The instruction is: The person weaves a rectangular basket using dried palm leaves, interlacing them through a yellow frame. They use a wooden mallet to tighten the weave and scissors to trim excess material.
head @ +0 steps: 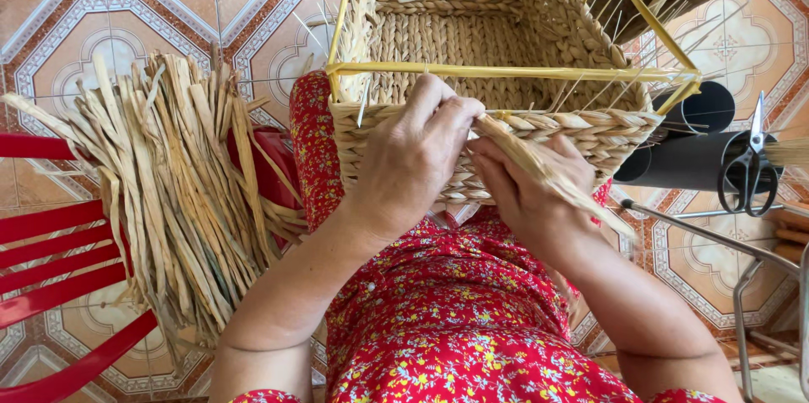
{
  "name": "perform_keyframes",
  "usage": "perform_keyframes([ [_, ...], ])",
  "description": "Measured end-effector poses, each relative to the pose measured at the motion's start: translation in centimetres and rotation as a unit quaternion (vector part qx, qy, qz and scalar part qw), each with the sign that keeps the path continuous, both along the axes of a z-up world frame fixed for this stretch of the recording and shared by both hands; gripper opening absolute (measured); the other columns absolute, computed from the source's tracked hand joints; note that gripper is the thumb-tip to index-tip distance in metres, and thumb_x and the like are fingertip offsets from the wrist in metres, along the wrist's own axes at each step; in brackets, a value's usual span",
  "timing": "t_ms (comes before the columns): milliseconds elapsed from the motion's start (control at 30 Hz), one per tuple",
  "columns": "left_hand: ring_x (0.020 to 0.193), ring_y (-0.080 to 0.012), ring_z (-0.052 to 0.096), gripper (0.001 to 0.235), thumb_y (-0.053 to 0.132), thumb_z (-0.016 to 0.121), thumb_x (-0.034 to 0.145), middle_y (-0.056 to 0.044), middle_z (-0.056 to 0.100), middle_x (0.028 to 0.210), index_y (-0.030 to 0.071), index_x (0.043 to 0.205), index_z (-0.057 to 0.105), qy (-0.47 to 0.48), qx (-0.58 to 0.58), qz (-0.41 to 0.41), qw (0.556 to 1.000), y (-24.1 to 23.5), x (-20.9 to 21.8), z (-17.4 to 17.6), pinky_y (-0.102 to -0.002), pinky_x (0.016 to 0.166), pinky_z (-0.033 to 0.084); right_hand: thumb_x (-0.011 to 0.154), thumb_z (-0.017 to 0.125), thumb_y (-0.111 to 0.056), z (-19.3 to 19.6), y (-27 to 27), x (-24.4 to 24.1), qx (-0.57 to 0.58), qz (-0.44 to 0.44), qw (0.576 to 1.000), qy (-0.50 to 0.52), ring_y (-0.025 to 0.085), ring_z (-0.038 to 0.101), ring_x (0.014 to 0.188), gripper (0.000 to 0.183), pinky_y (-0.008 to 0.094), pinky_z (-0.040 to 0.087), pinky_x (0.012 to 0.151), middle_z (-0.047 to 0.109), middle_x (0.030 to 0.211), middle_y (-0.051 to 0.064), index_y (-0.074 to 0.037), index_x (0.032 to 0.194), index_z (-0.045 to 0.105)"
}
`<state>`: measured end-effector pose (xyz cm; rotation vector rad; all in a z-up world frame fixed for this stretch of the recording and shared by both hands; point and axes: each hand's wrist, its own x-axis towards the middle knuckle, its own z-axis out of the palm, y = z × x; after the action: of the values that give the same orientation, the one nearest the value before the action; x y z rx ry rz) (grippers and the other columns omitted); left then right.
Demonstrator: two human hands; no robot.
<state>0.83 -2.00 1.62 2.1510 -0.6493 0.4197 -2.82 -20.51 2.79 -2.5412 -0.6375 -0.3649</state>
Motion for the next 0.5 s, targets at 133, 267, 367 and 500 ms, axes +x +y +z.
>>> perform_keyframes([
  [133, 0.079, -0.0226, 0.068, 0.013, 0.004, 0.073, 0.096, -0.007, 0.059, 0.098, 0.006, 0.107, 0.067, -0.024, 0.015, -0.004, 1.000, 0.0, 0.3, -0.1, -0.037, 0.069, 0.059, 0.098, 0.073, -0.014, 2.9, -2.8, -1.0, 0.109, -0.072, 0.990, 0.056, 0.014, 0.060, 0.065, 0.037, 0.030, 0.049, 0.064, 0.067, 0.079, 0.003, -0.002, 0.132, 0.065],
  [267, 0.076, -0.0198, 0.067, 0.012, 0.003, 0.074, 0.095, -0.007, 0.059, 0.098, 0.004, 0.106, 0.069, -0.007, 0.029, -0.026, 0.999, 0.2, 0.7, -0.5, -0.033, 0.068, 0.060, 0.096, 0.080, -0.020, 2.8, -4.0, -0.5, -0.025, -0.128, 0.991, -0.006, 0.017, 0.060, 0.068, 0.028, 0.031, 0.048, 0.061, 0.064, 0.087, 0.005, -0.009, 0.121, 0.072],
  [367, 0.082, -0.0184, 0.068, 0.013, 0.003, 0.074, 0.094, -0.006, 0.059, 0.099, 0.006, 0.107, 0.070, -0.007, -0.006, -0.049, 0.999, 0.6, 1.0, -0.6, -0.033, 0.073, 0.060, 0.091, 0.082, -0.026, 2.1, -3.9, 0.1, -0.060, -0.123, 0.990, -0.013, 0.019, 0.061, 0.069, 0.021, 0.034, 0.048, 0.059, 0.061, 0.087, 0.004, -0.014, 0.106, 0.073],
  [500, 0.083, -0.0178, 0.065, 0.016, 0.004, 0.077, 0.089, -0.004, 0.059, 0.097, 0.006, 0.104, 0.071, -0.021, -0.014, -0.051, 0.998, 0.6, 1.0, -1.2, -0.030, 0.074, 0.059, 0.088, 0.078, -0.031, 1.5, -4.1, 0.9, -0.088, -0.128, 0.988, 0.020, 0.023, 0.062, 0.074, 0.020, 0.038, 0.050, 0.062, 0.058, 0.084, 0.005, -0.013, 0.092, 0.072],
])
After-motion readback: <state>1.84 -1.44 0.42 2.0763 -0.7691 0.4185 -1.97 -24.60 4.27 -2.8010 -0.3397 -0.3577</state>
